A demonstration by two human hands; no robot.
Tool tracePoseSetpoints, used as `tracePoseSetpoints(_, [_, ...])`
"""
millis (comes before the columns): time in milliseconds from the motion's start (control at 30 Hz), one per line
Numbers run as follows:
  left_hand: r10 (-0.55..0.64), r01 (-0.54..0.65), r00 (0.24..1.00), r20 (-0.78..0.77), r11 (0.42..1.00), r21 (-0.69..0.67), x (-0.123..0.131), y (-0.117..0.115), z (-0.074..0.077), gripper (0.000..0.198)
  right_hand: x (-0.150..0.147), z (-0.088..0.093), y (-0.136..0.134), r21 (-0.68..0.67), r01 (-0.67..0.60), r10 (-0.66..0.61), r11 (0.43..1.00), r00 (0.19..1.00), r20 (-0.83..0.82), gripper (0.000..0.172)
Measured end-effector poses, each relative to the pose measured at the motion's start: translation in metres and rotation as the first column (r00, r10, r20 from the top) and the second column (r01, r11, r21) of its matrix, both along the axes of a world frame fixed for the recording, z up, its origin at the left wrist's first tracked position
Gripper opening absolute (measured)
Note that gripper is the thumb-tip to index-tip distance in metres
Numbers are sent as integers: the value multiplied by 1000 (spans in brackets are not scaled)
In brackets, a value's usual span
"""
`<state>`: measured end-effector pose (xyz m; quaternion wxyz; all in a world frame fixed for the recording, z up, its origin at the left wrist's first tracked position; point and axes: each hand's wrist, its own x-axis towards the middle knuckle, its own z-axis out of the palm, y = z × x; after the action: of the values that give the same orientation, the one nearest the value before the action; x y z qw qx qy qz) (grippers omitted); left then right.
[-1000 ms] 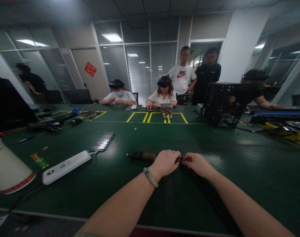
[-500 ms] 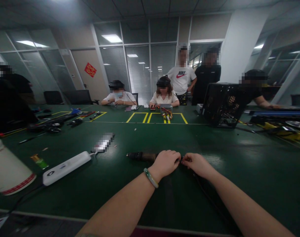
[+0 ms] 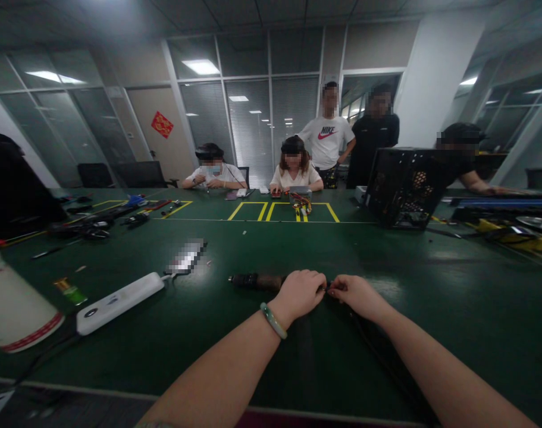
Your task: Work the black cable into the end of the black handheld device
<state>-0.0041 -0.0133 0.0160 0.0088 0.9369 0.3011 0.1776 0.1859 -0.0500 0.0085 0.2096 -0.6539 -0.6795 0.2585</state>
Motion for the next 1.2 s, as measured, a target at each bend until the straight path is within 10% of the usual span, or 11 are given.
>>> tracePoseSetpoints(1200, [15,-15,1000,-4,1000,4,0,-1,2,7,0,-2,3,-8,10,-10,1000,1000,8,15])
